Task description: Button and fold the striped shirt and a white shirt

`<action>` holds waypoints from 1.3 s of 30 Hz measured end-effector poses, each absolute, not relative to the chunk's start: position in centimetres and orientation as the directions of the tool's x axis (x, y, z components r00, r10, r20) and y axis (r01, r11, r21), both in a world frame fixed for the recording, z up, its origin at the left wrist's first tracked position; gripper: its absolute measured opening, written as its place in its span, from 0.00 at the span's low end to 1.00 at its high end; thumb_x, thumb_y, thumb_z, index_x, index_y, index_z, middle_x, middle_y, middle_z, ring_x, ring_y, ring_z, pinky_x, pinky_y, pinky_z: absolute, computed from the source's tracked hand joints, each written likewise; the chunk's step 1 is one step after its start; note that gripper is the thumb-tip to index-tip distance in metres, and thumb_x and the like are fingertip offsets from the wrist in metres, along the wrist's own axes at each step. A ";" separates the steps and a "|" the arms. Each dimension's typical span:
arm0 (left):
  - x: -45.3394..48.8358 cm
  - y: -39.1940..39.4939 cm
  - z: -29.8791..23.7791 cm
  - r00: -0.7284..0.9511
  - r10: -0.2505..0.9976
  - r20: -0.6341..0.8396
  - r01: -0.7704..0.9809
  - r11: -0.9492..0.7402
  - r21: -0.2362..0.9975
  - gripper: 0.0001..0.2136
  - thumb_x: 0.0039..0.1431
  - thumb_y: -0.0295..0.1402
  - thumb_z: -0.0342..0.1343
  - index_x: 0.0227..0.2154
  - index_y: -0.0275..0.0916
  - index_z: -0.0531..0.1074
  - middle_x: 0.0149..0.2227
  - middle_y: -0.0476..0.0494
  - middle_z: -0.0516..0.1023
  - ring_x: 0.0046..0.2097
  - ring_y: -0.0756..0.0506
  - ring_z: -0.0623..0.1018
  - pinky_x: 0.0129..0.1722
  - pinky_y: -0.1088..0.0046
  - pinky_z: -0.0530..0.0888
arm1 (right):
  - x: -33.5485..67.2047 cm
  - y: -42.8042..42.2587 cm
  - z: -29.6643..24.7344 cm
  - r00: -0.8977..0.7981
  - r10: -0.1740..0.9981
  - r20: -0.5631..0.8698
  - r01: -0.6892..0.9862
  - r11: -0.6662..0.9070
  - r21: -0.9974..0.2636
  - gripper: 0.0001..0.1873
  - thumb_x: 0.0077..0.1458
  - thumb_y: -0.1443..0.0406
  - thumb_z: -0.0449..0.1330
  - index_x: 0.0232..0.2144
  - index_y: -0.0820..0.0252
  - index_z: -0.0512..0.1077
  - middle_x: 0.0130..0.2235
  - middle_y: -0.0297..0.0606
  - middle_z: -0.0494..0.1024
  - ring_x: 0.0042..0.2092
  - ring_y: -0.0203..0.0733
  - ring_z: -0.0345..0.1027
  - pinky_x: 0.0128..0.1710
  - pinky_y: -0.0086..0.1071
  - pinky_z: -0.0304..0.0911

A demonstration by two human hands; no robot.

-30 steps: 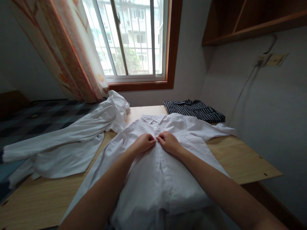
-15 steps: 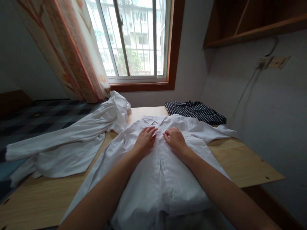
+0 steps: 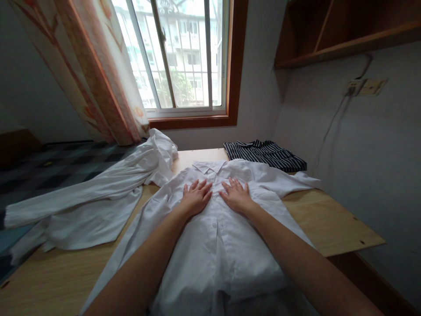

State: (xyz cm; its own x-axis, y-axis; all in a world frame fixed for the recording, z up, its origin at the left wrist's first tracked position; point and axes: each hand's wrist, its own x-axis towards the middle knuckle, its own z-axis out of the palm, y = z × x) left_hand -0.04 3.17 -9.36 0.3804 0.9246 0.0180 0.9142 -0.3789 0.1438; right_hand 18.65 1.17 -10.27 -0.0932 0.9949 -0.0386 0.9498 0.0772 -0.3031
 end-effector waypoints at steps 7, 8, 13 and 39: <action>0.1 3.4 -8.6 0.349 0.935 -0.056 0.932 -0.340 0.127 0.28 0.68 0.50 0.33 0.68 0.52 0.52 0.72 0.45 0.45 0.71 0.31 0.46 0.61 0.29 0.41 | 19.0 1.6 -10.2 -0.116 0.992 -0.040 0.952 0.100 -0.289 0.33 0.67 0.47 0.39 0.69 0.49 0.50 0.72 0.42 0.42 0.72 0.54 0.29 0.64 0.64 0.24; 0.2 3.4 -8.5 0.347 0.936 -0.061 0.933 -0.339 0.122 0.28 0.68 0.50 0.33 0.68 0.52 0.52 0.72 0.45 0.45 0.71 0.31 0.45 0.61 0.29 0.41 | 19.1 1.8 -10.2 -0.127 0.991 -0.038 0.953 0.111 -0.283 0.34 0.67 0.47 0.39 0.69 0.49 0.50 0.72 0.42 0.42 0.72 0.53 0.30 0.64 0.64 0.25; 0.3 4.1 -8.3 0.345 0.937 -0.064 0.936 -0.337 0.101 0.28 0.68 0.49 0.32 0.68 0.50 0.51 0.72 0.43 0.44 0.71 0.32 0.45 0.61 0.29 0.42 | 19.6 3.1 -10.4 -0.174 0.985 -0.022 0.952 0.163 -0.258 0.34 0.67 0.46 0.40 0.69 0.50 0.51 0.72 0.43 0.43 0.72 0.52 0.32 0.67 0.53 0.27; -3.2 8.1 -4.5 -0.016 0.907 0.422 1.000 0.008 0.021 0.18 0.63 0.31 0.46 0.51 0.35 0.73 0.53 0.32 0.75 0.53 0.36 0.74 0.47 0.63 0.71 | 26.8 8.9 -7.6 0.157 0.897 0.414 0.921 0.019 -0.389 0.21 0.61 0.68 0.52 0.54 0.60 0.72 0.56 0.47 0.72 0.53 0.48 0.68 0.51 0.35 0.61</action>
State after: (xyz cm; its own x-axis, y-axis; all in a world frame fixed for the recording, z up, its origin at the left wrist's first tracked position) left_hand -3.21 8.10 -4.46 -0.0164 0.9066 0.4216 0.9997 0.0083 0.0209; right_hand 26.77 8.91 -7.60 0.1566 0.8966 0.4143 0.9210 0.0189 -0.3891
